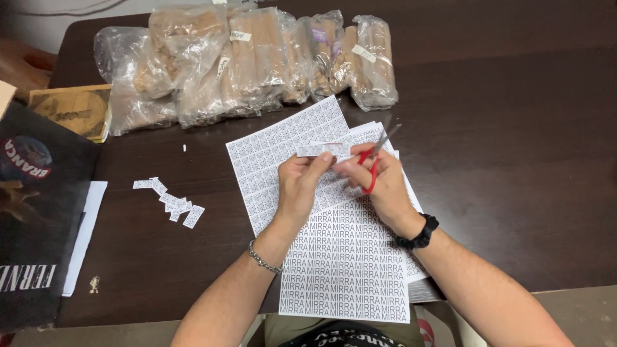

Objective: Using scissors to cut printed paper sheets into individual labels on a workshop table.

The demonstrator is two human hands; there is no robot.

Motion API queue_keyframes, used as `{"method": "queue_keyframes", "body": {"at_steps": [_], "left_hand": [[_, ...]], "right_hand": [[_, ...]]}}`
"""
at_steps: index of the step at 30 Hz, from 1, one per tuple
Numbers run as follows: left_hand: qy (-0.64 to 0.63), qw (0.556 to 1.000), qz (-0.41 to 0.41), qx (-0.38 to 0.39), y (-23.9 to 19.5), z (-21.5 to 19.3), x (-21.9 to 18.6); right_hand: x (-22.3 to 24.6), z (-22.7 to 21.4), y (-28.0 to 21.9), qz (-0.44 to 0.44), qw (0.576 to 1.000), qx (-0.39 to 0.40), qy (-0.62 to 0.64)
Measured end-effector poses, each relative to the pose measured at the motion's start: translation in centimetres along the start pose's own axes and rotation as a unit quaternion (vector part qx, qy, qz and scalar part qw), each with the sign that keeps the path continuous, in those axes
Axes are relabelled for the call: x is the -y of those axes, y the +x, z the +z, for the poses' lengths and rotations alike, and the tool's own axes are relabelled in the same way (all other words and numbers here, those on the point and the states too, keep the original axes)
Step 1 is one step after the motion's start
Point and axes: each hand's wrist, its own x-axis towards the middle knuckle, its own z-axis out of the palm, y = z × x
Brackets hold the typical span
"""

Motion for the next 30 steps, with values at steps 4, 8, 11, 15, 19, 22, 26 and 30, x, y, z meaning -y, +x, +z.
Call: {"method": "queue_keyframes", "body": {"at_steps": [4, 8, 11, 15, 19, 22, 26, 30], "left_hand": [[0.046, 0.999, 0.003, 0.025, -0.4, 1.0, -1.5], [0.069, 0.997, 0.012, 0.014, 0.0, 0.3, -0.9], [0.053, 0.998, 0.018, -0.017, 0.6, -0.5, -1.0], [-0.032, 0.997, 0.025, -0.064, 0.3, -0.2, -2.4], [-0.020, 0.998, 0.031, -0.057, -0.4, 0.8, -3.7], [0.032, 0.998, 0.018, -0.045, -0.8, 1.3, -3.6], [-0.002, 0.999, 0.003, -0.038, -1.0, 1.9, -3.0], [0.022, 0.999, 0.015, -0.029, -1.1, 2.1, -3.0]], "right_hand": [[-2.1, -1.6, 1.0, -0.023, 0.998, -0.059, 0.004], [-1.2, -1.6, 1.1, -0.029, 0.996, -0.080, 0.010], [-0.6, -1.4, 1.0, -0.019, 0.997, -0.071, 0.013], [0.6, -0.2, 0.0, 0.067, 0.995, 0.064, -0.021], [-0.6, 0.1, -0.2, 0.086, 0.982, 0.149, -0.084], [-1.9, -0.4, -0.1, 0.052, 0.983, 0.161, -0.076], [-0.2, 0.1, -0.3, 0.027, 0.985, 0.154, -0.079], [0.8, 0.8, -0.5, 0.025, 0.986, 0.147, -0.070]]}}
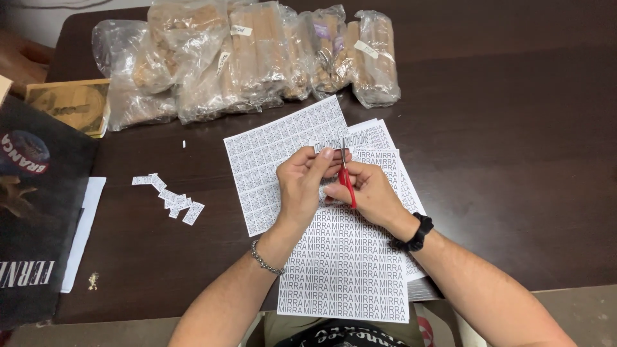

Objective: Using scissors to cut printed paper sheets into individual labels on a workshop table.

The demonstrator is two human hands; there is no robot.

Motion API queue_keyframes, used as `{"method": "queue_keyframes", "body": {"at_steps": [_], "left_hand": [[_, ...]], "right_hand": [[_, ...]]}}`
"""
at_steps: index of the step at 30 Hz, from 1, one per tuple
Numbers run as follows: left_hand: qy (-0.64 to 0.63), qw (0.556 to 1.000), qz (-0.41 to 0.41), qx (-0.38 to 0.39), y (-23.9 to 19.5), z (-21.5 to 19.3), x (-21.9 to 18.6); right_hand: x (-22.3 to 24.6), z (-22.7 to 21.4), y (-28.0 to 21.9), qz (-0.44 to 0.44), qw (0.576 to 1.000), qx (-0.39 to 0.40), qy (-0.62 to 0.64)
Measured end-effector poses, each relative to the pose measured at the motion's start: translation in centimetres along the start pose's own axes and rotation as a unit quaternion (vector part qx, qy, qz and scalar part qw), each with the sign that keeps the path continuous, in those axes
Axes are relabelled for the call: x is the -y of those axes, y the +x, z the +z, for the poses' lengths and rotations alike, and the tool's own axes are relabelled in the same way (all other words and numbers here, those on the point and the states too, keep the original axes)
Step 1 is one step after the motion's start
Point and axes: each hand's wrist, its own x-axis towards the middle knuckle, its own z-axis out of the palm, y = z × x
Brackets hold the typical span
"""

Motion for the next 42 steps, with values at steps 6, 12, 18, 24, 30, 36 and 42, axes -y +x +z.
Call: {"method": "queue_keyframes", "body": {"at_steps": [6, 12, 18, 24, 30, 36, 42], "left_hand": [[-0.003, 1.000, -0.001, 0.000, 0.0, -0.1, 0.1], [-0.001, 1.000, 0.005, 0.002, 0.1, -0.2, 0.6], [-0.042, 0.999, -0.021, 0.002, -0.1, -0.1, 0.1], [-0.209, 0.976, -0.064, -0.012, 0.4, -0.7, 2.2], [-0.221, 0.973, -0.052, -0.042, 2.3, -2.8, 2.3], [0.023, 0.996, -0.078, -0.023, 3.0, -3.9, 0.1], [0.350, 0.915, -0.165, 0.112, 2.8, -4.3, -3.4]], "right_hand": [[0.2, 0.2, -0.2, 0.007, 1.000, -0.002, 0.015], [0.1, 0.2, -0.2, 0.009, 0.999, -0.006, 0.031], [-0.5, 0.0, -0.1, 0.036, 0.999, -0.005, 0.019], [-2.2, 0.0, -0.1, 0.068, 0.997, 0.026, 0.035], [-1.6, -0.7, -0.8, 0.031, 0.994, 0.040, 0.101], [-3.6, -6.1, 1.8, -0.121, 0.957, -0.205, 0.165], [-4.8, -8.6, 3.6, -0.087, 0.921, -0.317, 0.211]]}}
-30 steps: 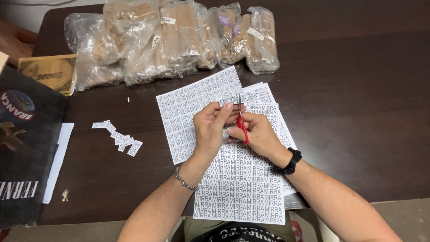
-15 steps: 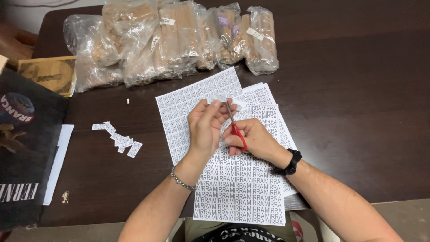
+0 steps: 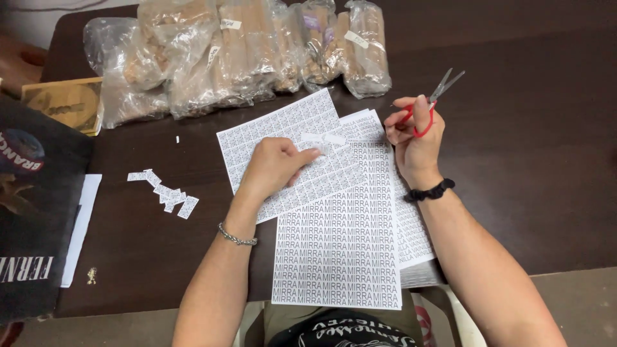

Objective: Using scissors to cut printed paper sheets into individual labels on a workshop table.

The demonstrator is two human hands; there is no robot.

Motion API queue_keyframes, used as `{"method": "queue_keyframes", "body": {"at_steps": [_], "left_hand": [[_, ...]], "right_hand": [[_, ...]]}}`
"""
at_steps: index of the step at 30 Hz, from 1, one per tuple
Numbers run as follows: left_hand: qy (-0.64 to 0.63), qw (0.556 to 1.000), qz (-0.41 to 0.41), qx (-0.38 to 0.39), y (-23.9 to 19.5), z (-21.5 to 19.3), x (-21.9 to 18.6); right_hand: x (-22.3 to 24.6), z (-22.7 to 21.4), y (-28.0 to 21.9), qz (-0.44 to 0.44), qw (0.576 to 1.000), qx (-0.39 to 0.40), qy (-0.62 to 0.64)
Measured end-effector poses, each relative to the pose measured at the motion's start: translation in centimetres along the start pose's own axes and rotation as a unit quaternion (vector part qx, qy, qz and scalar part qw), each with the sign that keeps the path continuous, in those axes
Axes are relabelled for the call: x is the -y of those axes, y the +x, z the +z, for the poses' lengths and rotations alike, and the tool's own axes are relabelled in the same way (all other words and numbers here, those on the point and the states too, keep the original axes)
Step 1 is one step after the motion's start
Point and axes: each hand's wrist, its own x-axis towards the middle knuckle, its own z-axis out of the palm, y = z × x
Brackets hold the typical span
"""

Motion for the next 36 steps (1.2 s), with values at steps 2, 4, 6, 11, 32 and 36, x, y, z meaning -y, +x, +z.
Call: {"method": "queue_keyframes", "body": {"at_steps": [2, 4, 6, 11, 32, 36], "left_hand": [[0.058, 0.996, 0.055, -0.032, -0.3, -0.2, 0.0], [0.114, 0.985, 0.108, -0.065, -0.6, -0.1, -0.3], [0.202, 0.959, 0.195, -0.045, -0.6, 0.0, -1.1], [0.353, 0.908, 0.217, 0.066, 0.4, 1.1, -1.3], [0.455, 0.790, 0.392, -0.123, 2.6, 4.6, 2.9], [0.460, 0.819, 0.337, -0.067, 2.7, 4.5, 1.9]], "right_hand": [[-0.3, -0.2, 0.5, 0.006, 1.000, -0.011, 0.003], [-0.5, -0.4, 0.6, 0.014, 1.000, -0.022, 0.005], [-0.4, -0.3, 0.6, 0.022, 1.000, -0.020, 0.000], [-0.7, -0.3, 0.7, 0.030, 0.999, -0.010, 0.008], [-0.8, -0.2, 0.7, 0.032, 0.999, 0.020, -0.006], [-0.6, -0.2, 0.7, 0.031, 0.999, 0.027, -0.012]]}}
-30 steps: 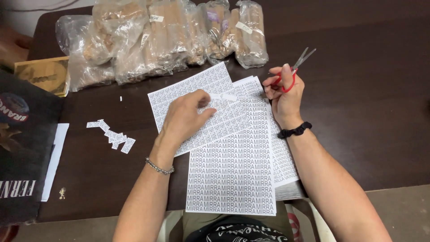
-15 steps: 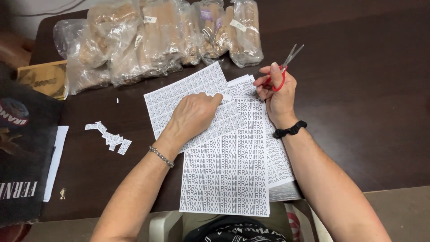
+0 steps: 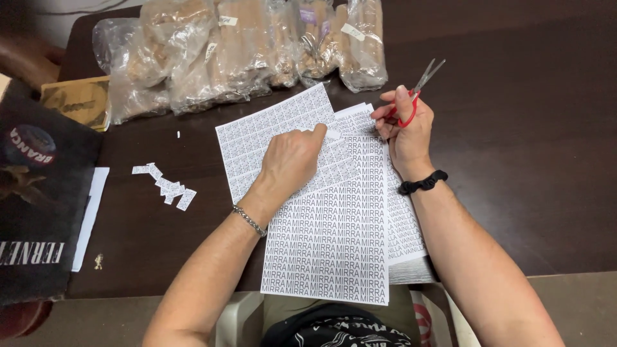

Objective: Using scissors to cut printed paper sheets into individual labels on a workshop table.

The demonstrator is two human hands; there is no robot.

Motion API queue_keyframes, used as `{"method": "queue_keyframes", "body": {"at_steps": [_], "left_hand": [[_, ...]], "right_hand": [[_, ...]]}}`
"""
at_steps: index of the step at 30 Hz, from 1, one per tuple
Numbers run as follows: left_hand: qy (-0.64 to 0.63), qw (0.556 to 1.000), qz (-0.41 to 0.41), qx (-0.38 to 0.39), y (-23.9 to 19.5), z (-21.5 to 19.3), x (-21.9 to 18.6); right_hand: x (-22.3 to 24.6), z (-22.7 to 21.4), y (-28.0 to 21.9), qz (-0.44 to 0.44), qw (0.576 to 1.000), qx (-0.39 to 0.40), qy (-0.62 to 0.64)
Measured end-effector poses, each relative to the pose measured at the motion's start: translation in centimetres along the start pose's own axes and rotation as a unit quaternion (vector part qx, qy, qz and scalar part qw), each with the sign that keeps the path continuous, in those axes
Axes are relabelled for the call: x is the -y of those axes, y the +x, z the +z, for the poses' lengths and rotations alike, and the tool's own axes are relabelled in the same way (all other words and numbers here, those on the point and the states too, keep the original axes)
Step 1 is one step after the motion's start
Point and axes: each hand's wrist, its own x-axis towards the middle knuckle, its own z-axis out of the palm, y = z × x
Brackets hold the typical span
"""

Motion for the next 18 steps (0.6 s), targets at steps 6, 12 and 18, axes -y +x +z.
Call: {"method": "queue_keyframes", "body": {"at_steps": [6, 12, 18], "left_hand": [[-0.169, 0.974, -0.118, 0.088, 0.7, -4.4, -0.5], [-0.069, 0.990, -0.075, 0.096, 0.9, -3.6, -1.2], [0.040, 0.998, -0.001, 0.048, 0.2, -2.0, -1.6]], "right_hand": [[0.1, -0.1, 0.1, 0.004, 1.000, 0.004, 0.002], [0.3, 0.2, 0.0, 0.003, 1.000, 0.001, 0.006], [0.2, 0.2, 0.0, 0.003, 1.000, -0.007, 0.019]]}}
